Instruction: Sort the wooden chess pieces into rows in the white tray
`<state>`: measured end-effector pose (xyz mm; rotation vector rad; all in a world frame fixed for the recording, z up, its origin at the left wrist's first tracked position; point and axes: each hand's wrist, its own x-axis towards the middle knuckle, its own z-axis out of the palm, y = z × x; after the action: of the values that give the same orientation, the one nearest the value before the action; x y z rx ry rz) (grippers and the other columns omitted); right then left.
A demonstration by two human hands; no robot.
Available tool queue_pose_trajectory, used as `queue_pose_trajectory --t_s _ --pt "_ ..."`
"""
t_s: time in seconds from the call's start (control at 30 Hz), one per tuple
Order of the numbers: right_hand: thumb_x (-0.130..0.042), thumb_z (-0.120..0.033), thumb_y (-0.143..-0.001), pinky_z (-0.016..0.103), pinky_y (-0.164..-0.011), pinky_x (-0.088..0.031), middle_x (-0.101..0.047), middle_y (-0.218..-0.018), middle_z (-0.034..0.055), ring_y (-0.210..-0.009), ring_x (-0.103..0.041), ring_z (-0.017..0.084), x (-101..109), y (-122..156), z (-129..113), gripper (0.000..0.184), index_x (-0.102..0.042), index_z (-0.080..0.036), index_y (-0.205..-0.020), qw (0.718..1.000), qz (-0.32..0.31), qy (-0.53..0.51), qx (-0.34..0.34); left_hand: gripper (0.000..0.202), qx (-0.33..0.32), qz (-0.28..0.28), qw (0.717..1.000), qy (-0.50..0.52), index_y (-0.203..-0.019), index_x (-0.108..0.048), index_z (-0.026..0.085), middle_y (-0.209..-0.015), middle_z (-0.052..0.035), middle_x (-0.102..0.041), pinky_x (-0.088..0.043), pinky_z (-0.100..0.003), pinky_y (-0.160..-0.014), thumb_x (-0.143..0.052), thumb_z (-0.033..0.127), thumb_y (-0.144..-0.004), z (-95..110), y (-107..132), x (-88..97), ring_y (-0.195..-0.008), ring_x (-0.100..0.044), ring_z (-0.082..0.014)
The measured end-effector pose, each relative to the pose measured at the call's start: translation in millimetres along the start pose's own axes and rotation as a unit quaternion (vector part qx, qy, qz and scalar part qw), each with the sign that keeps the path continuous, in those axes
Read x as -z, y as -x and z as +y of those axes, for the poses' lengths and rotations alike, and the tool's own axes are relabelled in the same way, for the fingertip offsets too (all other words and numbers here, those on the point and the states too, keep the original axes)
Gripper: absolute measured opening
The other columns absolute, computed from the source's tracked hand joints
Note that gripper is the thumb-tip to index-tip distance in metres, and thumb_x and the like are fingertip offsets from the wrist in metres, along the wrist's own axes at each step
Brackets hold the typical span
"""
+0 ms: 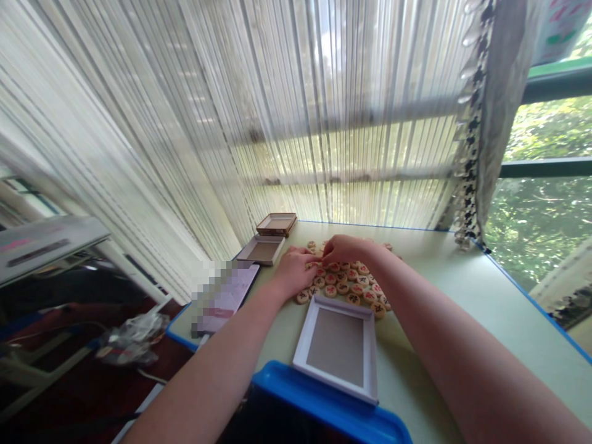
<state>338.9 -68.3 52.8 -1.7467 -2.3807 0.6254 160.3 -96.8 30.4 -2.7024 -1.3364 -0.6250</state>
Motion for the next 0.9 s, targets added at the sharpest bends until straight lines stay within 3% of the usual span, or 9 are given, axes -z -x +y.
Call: queue_pose_trajectory --t_s 0.23,0.5,0.9 --pt "-0.054 -0.030 -0.072 0.023 -0.060 -0.039 -0.068 -0.085 0.0048 -0.072 -0.058 0.016 -2 -2 -7 0.035 -0.067 -0.018 -0.102 0.992 0.116 0.050 -0.017 0.026 0.012 0.002 1.000 -0.018 -0.093 -0.070 0.025 -0.095 -0.0047 -0.065 -0.042 -0.035 -0.087 -0.048 0.032 -0.080 1 0 -1.0 -0.092 -0.053 -0.0211" --pt "-0.056 -0.042 -0.072 0.024 -0.061 -0.039 -0.069 -0.086 0.0048 -0.072 -0.059 0.017 -9 -6 -14 0.034 -0.070 -0.021 -0.095 0.989 0.091 0.119 -0.017 0.025 0.073 0.003 0.997 -0.030 -0.090 -0.069 0.022 -0.095 -0.0062 -0.065 -0.044 -0.036 -0.084 -0.048 0.029 -0.080 -1 -1 2.3 -0.093 -0.053 -0.0227" --pt "-0.037 -0.037 -0.084 0.025 -0.065 -0.037 -0.070 -0.090 0.0100 -0.077 -0.059 0.019 -11 -7 -14 0.040 -0.071 -0.016 -0.088 0.984 0.105 0.146 0.001 0.026 0.069 -0.005 0.997 -0.039 -0.093 -0.068 0.022 -0.095 -0.0057 -0.065 -0.044 -0.035 -0.086 -0.046 0.026 -0.081 -1 -1 1.7 -0.094 -0.054 -0.0214"
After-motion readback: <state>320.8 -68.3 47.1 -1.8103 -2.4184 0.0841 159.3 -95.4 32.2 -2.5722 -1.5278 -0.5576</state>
